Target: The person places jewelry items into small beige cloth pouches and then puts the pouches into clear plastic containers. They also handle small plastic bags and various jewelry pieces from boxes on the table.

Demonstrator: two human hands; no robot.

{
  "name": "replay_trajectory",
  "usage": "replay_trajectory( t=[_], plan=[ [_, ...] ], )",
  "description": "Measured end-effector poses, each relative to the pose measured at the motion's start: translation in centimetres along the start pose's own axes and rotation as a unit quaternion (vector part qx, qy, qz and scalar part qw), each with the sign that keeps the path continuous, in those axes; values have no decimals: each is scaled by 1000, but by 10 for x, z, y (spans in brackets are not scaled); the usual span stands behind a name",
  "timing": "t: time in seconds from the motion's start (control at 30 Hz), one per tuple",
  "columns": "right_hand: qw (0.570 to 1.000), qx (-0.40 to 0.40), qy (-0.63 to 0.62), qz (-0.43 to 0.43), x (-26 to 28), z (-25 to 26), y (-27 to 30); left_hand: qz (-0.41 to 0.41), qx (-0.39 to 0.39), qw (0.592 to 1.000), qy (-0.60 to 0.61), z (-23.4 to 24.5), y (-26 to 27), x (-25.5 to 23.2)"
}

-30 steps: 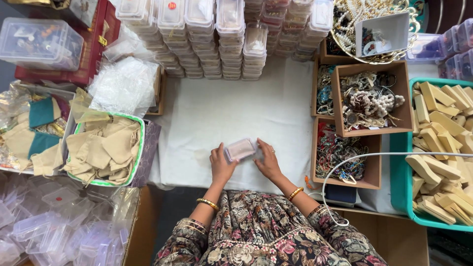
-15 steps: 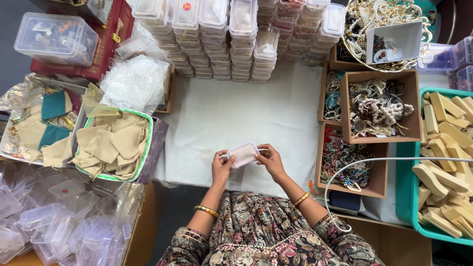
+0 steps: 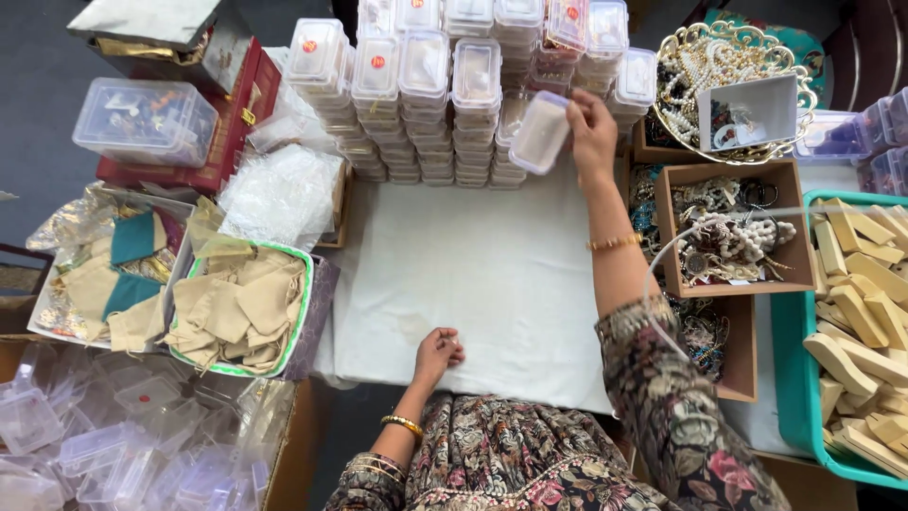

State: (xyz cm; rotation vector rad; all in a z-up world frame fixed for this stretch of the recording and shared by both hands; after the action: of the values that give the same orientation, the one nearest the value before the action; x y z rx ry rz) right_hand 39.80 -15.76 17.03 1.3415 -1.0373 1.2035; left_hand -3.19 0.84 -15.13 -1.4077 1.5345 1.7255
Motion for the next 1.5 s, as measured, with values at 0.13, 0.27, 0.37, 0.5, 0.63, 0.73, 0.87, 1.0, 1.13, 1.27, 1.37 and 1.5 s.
replay_trajectory(
  t=[0.13, 0.27, 0.37, 0.5, 0.63, 0.73, 0.87, 1.0, 1.13, 1.27, 1.37, 1.5],
  plan=[
    [1000, -17, 17, 4, -21, -16, -34, -15, 13, 1000, 0, 2, -2, 7],
    [980, -64, 151, 109, -47, -24, -43, -15, 35, 999, -7, 0, 0, -1],
    [966, -115, 196, 121, -37, -25, -35, -9, 48, 999, -18, -1, 3, -7],
    [960, -81, 217, 156, -11, -41, -27, 10, 53, 998, -36, -4, 6, -20],
    [978, -31, 162, 126, -15, -44, -30, 25, 57, 997, -54, -4, 8, -31],
    [978, -23, 165, 127, -18, -41, -27, 32, 63, 996, -56, -3, 7, -24],
    [985, 2, 151, 86, -12, -42, -21, 26, 71, 996, -57, -3, 4, -24],
    [974, -18, 182, 130, -1, -35, -6, 33, 69, 994, -72, -3, 2, -27],
    [981, -62, 127, 135, -36, -10, 36, 31, 64, 995, -71, -2, 3, -24],
    [953, -52, 279, 107, -144, 3, 93, 21, 52, 996, -68, 0, 2, -16],
    [882, 4, 470, 35, -197, -3, 139, 14, 40, 997, -62, 0, -3, -6],
    [805, 92, 586, 16, -224, -3, 188, 2, 17, 998, -67, 0, 2, -15]
  ],
)
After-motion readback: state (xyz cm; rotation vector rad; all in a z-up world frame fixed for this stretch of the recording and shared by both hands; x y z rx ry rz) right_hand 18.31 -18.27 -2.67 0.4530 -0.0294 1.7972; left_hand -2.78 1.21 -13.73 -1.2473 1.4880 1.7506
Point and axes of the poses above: each hand's wrist, its own y-axis away from the middle knuckle, its own z-axis out of the back of the hand, x = y × z, the point moved 9 cm from there along -y, towards the middle knuckle, and after that the axes turned 10 degrees about -z, right-handed, at the moved point
